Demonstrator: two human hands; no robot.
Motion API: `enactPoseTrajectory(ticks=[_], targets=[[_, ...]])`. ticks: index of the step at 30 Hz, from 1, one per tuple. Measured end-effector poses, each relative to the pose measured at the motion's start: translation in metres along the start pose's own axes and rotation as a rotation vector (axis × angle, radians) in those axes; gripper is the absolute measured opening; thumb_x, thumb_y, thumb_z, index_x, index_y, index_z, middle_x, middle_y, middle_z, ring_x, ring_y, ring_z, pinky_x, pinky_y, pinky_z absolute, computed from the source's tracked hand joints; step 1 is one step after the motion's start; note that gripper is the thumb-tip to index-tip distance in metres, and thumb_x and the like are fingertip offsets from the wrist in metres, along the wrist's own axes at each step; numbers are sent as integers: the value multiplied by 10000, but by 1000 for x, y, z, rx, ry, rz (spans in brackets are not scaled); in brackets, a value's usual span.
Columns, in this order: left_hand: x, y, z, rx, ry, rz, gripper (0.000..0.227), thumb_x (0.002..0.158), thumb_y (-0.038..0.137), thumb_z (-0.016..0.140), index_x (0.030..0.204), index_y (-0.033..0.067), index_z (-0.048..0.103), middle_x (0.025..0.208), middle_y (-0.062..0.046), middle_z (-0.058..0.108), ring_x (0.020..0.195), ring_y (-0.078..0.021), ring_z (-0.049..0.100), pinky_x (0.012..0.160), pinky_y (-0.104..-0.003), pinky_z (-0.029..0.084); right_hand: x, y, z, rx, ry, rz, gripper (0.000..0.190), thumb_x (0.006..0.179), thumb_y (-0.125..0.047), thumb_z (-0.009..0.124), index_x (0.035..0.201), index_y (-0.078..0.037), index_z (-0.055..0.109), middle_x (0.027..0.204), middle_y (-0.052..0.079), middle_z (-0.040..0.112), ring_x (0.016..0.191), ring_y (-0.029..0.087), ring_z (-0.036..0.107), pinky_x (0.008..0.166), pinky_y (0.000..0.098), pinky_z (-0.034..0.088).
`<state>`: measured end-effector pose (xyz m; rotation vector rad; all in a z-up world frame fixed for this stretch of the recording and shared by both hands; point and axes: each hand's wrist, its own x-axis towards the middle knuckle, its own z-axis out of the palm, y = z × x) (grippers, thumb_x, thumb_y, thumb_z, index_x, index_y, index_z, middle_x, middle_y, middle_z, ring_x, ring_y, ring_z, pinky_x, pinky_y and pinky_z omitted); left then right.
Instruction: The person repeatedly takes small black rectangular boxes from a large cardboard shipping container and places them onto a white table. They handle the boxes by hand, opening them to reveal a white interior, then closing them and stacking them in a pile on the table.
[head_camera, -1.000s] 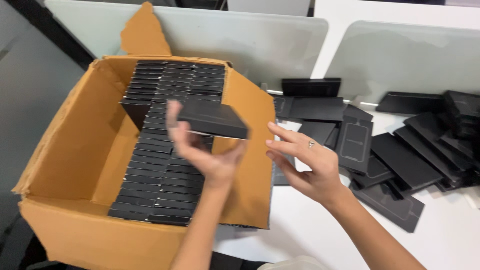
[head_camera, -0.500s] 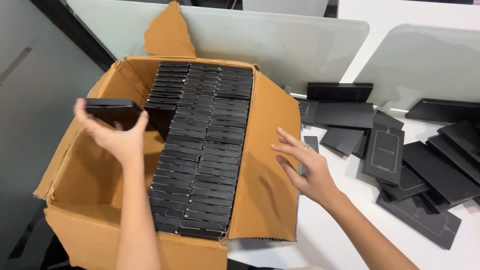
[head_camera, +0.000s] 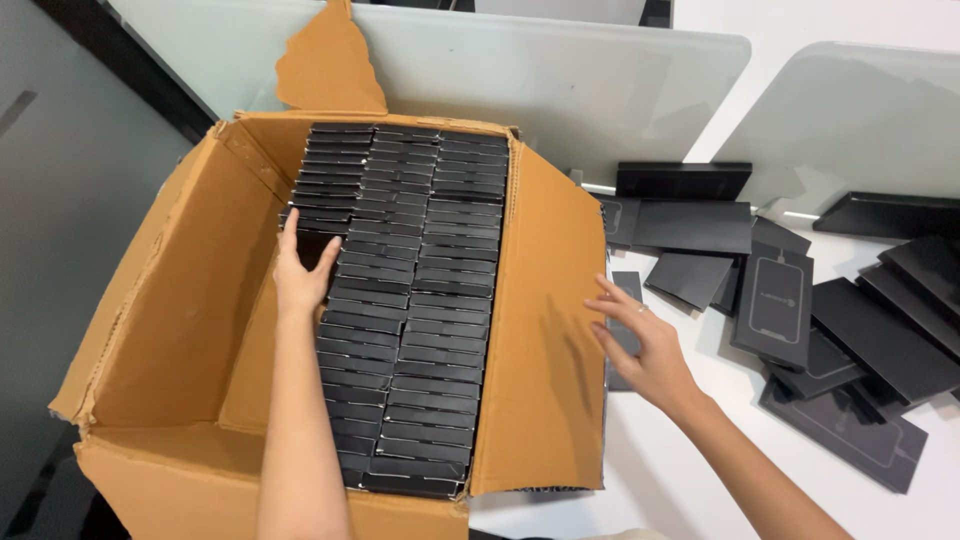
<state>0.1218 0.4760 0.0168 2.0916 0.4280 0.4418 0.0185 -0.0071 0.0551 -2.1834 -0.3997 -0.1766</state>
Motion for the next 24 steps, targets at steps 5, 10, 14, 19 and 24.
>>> enactPoseTrajectory(ticks=[5,10,14,19,24], targets=[[-11,24,-5,199,114,8,621,1009,456,673,1552,216,491,1666,-317,118,1530,-480,-46,1210,-617,41,-39,113,21,-199,-235,95,561,1047,-327,514,1552,-139,361,1675,205,138,1476,492,240,1159,569,290],[-86,105,14,-27,185,205,451,1045,391,621,1437,169,607,1699,-254,205,1590,-432,16,1271,-575,125,-85,160,22,-624,-635,269,571,1023,-459,439,1568,-342,318,1693,77,132,1466,491,250,1168,534,345],[-183,189,68,-184,4,326,354,1024,300,642,1316,103,677,1659,-201,379,1603,-377,182,1279,-528,179,-119,159,5,-542,-476,248,599,955,-457,561,1516,-315,408,1673,97,191,1401,515,352,1141,529,395],[-314,234,156,-372,-518,191,345,960,212,662,1276,76,656,1522,-185,551,1453,-329,479,1168,-401,376,-164,157,-18,-609,-350,471,599,885,-507,669,1405,-261,501,1679,157,193,1366,532,410,1065,526,474],[-398,180,260,-79,-871,250,731,870,26,701,1540,113,421,1680,-257,153,1519,-470,211,1203,-499,284,-185,160,-43,-562,-245,518,852,599,-491,837,1330,-195,512,1646,230,220,1363,480,439,974,515,534]])
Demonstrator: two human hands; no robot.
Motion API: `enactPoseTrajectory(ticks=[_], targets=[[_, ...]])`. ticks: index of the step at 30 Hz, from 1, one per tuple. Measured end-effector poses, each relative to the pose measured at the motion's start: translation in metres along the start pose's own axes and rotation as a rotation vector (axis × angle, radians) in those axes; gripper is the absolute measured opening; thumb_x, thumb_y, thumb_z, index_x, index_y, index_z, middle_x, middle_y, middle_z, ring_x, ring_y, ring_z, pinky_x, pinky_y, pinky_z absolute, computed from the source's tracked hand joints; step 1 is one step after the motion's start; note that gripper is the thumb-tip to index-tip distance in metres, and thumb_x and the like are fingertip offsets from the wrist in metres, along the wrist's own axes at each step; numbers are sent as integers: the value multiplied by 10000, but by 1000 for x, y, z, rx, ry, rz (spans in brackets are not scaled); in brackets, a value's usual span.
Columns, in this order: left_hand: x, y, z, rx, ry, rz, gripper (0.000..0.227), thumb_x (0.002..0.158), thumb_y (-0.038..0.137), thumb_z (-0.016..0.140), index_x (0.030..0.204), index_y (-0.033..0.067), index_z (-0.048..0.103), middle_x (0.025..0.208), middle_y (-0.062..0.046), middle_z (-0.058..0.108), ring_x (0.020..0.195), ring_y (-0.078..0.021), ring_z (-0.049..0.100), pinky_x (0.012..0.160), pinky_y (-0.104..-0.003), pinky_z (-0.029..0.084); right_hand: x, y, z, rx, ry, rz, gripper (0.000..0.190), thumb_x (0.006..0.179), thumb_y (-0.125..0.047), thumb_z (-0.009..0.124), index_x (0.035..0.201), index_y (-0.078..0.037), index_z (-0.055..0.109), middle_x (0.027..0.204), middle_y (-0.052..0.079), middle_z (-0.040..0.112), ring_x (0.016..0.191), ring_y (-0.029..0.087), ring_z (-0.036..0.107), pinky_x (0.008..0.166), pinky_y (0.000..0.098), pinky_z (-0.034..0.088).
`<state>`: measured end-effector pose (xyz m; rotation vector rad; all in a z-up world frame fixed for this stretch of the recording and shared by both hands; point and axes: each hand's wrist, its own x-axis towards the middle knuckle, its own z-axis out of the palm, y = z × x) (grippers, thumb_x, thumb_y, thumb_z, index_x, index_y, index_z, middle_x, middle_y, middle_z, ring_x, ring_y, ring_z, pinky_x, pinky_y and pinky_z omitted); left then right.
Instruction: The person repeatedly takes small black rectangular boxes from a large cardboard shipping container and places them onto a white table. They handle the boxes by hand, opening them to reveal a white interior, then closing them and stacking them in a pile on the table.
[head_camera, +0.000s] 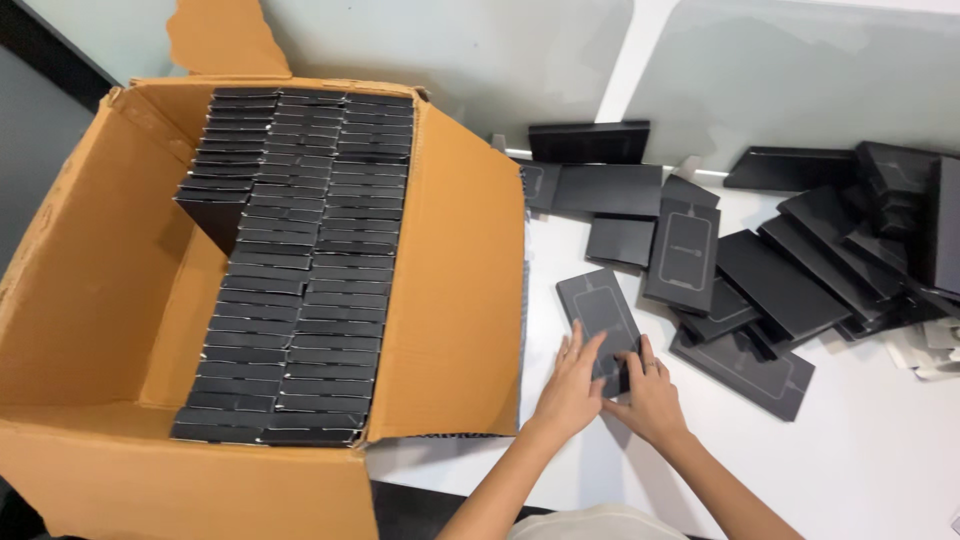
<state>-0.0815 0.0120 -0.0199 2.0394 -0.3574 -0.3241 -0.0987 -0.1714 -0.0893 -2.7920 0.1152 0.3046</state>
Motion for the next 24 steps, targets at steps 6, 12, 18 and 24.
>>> enactPoseTrajectory(ticks=[6,12,18,24], targets=[[-1,-22,37,191,-57,-13,900,744,-58,730,1539,190,388,1666,-196,131,1476,-483,213,1161,-523,314,-11,-17,-40,31,213,-59,888,559,-488,884,1312,-148,560,1523,171,406,1208,388,503,936,510,437],[5,5,6,104,320,278,532,814,-76,671,1310,116,678,1380,-145,657,1321,-334,598,1038,-402,524,-17,-48,-122,263,438,-370,838,627,-521,887,1279,-89,586,1395,147,566,1154,363,516,961,479,462],[2,48,-56,-138,287,-22,297,880,123,763,1173,87,735,1061,-140,777,911,-280,726,819,-373,559,-14,-55,-174,447,281,-513,319,911,-180,722,1221,-106,703,1211,46,708,1014,218,640,800,337,550],[4,56,-69,-140,350,143,321,876,163,791,1175,56,745,1177,-150,750,1051,-270,733,924,-356,561,-7,-53,-170,423,225,-437,264,919,-160,702,1176,-104,725,1101,47,717,896,206,654,716,334,557]])
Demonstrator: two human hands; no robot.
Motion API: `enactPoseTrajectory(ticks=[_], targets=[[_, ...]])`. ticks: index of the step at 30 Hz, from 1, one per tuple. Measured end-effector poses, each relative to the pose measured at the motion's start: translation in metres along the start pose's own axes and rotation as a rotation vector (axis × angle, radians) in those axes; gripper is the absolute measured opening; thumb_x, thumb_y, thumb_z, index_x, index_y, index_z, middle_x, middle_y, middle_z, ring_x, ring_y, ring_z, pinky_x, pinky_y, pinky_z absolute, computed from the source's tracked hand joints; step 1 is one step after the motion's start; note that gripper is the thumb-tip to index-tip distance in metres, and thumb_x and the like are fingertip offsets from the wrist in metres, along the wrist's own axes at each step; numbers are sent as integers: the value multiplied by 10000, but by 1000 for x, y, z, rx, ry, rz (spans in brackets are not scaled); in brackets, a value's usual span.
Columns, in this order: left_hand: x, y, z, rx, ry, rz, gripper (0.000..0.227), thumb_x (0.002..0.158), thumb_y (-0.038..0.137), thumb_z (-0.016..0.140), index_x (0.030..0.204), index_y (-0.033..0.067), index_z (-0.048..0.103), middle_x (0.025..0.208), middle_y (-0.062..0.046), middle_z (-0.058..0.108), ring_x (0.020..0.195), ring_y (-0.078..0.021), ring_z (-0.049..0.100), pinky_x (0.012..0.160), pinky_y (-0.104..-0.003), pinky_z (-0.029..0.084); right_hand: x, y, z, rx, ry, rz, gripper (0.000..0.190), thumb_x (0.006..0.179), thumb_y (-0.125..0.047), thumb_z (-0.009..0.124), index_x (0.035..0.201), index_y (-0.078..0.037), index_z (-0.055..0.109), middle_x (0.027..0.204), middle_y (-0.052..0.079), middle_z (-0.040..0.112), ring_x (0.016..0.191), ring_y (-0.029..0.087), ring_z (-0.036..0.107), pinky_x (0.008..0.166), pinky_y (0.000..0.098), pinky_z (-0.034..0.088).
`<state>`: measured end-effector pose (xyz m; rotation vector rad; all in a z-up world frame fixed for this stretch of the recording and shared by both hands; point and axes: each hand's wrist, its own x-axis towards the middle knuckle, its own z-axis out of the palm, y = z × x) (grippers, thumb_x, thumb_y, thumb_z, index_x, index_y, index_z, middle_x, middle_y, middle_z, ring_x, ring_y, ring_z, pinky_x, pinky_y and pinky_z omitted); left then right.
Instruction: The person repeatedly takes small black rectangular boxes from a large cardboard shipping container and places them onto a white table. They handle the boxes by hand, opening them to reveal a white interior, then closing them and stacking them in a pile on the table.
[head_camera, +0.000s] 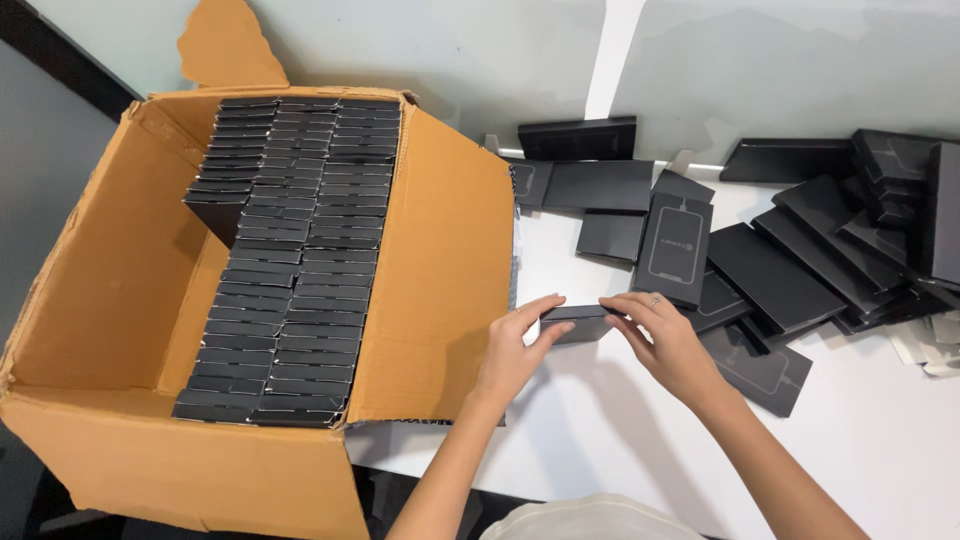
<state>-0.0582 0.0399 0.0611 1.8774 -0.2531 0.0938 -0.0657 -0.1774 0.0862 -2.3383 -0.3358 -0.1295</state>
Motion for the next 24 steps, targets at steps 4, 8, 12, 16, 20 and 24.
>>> enactPoseTrajectory(ticks=[4,8,12,16,20,24], targets=[[-2,-11,6,25,22,68,311,891,192,785,1164,46,756,1232,-134,747,1115,-265,736,952,-349,572,-2,10,5,-6,65,-106,264,923,-142,689,1181,-91,715,1099,62,707,953,217,660,769,353,561],[-3,-16,8,1,15,59,313,881,195,782,1158,51,760,1216,-130,753,1107,-264,743,934,-354,582,-4,15,6,-4,60,-78,231,938,-112,660,1161,-85,717,1042,61,703,925,220,659,760,365,546],[-4,-13,5,19,4,124,322,892,202,786,1176,54,755,1199,-145,758,1092,-273,744,926,-358,578,-1,13,4,-5,0,28,177,947,-132,653,1098,-72,723,949,61,695,792,222,623,707,366,522],[-4,-4,-2,86,-69,-16,392,850,281,808,1183,83,755,1044,-140,784,841,-253,740,723,-345,558,5,12,0,0,-33,68,177,976,-195,623,1040,-53,709,892,70,694,767,226,622,716,366,516],[-4,3,-4,64,-71,-52,379,879,324,778,1176,90,759,916,-132,780,726,-223,686,652,-328,525,6,10,1,-20,-85,145,221,1000,-239,592,1037,-55,708,850,81,692,785,240,633,748,378,516],[-2,0,-4,-40,-52,-82,309,930,331,719,1089,71,774,855,-94,773,698,-159,668,625,-306,504,4,10,0,99,-44,100,247,1004,-246,580,1140,-74,693,931,77,706,870,229,681,766,371,544]])
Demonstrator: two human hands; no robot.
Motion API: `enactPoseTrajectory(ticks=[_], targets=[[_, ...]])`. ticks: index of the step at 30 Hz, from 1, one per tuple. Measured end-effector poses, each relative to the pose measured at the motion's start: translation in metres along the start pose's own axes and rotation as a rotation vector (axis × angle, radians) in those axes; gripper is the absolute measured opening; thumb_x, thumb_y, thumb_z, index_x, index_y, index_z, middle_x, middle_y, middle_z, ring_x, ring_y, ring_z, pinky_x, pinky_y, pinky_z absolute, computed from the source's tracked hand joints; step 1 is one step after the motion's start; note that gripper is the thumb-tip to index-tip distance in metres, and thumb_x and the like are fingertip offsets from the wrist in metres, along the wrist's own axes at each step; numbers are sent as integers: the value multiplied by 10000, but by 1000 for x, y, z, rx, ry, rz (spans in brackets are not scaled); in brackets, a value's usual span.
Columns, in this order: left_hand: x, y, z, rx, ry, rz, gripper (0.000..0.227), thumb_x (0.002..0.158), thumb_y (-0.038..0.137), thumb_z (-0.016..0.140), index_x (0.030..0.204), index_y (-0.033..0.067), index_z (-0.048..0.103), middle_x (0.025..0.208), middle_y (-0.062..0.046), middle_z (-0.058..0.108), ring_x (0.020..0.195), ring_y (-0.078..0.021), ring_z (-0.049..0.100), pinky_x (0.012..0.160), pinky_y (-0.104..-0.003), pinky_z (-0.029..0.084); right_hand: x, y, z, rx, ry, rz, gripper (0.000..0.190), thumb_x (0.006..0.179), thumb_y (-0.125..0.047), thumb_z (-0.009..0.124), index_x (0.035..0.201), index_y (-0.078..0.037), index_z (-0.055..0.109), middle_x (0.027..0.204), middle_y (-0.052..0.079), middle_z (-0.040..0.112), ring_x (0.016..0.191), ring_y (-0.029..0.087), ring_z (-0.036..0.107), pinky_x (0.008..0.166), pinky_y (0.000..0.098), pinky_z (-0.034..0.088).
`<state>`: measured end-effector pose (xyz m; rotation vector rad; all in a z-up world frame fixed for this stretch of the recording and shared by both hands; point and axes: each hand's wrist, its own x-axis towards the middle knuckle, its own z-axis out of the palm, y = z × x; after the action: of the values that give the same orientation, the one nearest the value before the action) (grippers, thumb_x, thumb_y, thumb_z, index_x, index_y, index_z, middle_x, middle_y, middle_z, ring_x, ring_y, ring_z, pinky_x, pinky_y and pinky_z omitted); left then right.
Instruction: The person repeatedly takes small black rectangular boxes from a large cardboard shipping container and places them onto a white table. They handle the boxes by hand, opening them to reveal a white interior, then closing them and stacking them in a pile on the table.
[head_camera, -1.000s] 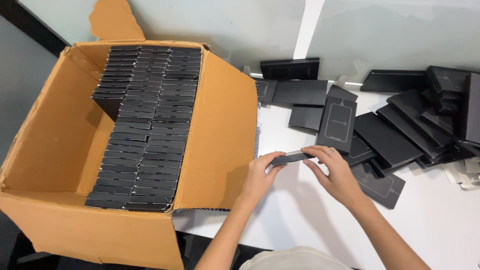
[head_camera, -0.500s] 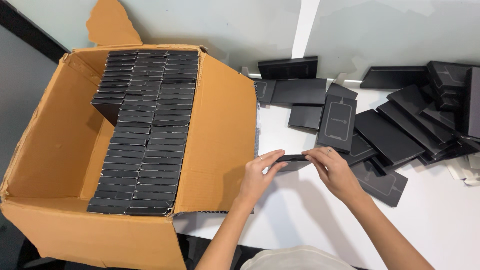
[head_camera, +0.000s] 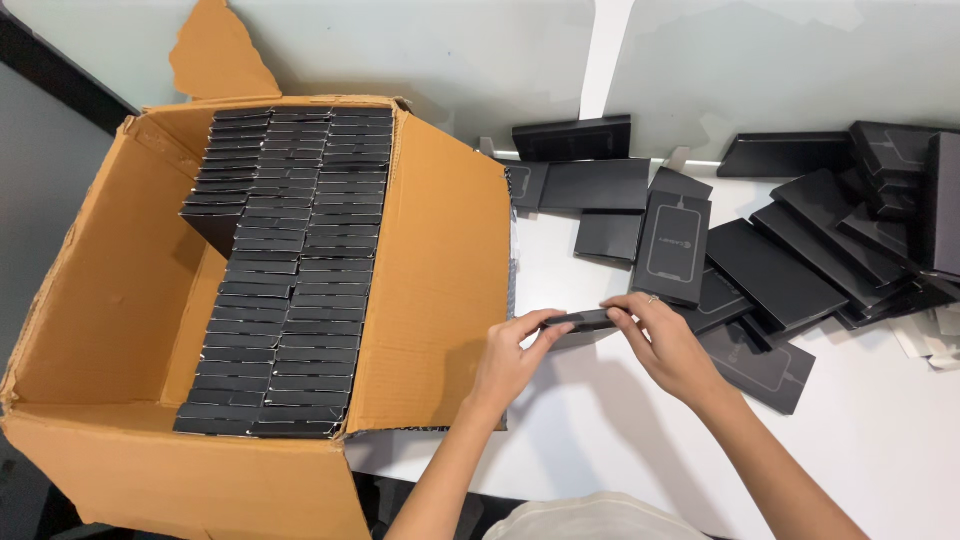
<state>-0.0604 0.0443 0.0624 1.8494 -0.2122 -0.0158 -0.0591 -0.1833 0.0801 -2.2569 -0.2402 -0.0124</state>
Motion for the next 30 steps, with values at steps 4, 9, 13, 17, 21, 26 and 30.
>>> enactPoseTrajectory(ticks=[4,9,13,17,21,26,30], targets=[[6,-12,5,83,33,-180,410,1013,352,710,839,-17,754,582,-86,485,567,-134,390,514,-333,319,-4,6,6,106,50,66,373,908,-244,694,1250,-100,655,982,87,752,933,201,728,798,352,583],[10,-15,24,-206,142,-215,209,979,257,725,1023,53,712,576,30,407,566,-77,323,504,-316,242,-13,8,17,239,213,115,547,859,-219,753,1362,-103,573,985,102,762,924,162,741,756,317,605],[10,-9,33,-238,250,-174,204,931,228,730,1034,53,757,573,26,402,561,-76,361,514,-298,318,-15,6,17,201,184,77,364,898,-189,727,1255,-122,726,1083,79,781,909,155,734,742,308,637],[2,-6,24,-78,182,105,222,967,217,756,1141,83,792,887,-58,788,778,-108,699,715,-292,552,-11,3,12,239,141,166,370,892,-176,728,1259,-126,740,1040,101,791,892,162,724,741,304,647],[-5,0,18,60,156,172,327,886,200,793,1200,113,768,781,-139,754,706,-174,718,666,-303,549,-7,-2,3,238,79,243,356,858,-174,754,1210,-123,759,1069,117,795,907,171,777,755,310,642],[-7,-1,15,132,105,62,340,864,145,765,1203,142,791,722,-163,732,587,-210,657,565,-322,495,7,-5,-7,120,-60,361,362,791,-125,795,1151,-98,780,939,131,824,867,207,821,763,325,637],[-10,-10,15,113,116,213,329,889,108,729,1214,135,773,798,-142,757,620,-182,683,584,-315,522,16,-14,-6,-1,-47,336,351,722,-75,814,1071,-40,796,917,160,810,840,226,813,784,321,633]])
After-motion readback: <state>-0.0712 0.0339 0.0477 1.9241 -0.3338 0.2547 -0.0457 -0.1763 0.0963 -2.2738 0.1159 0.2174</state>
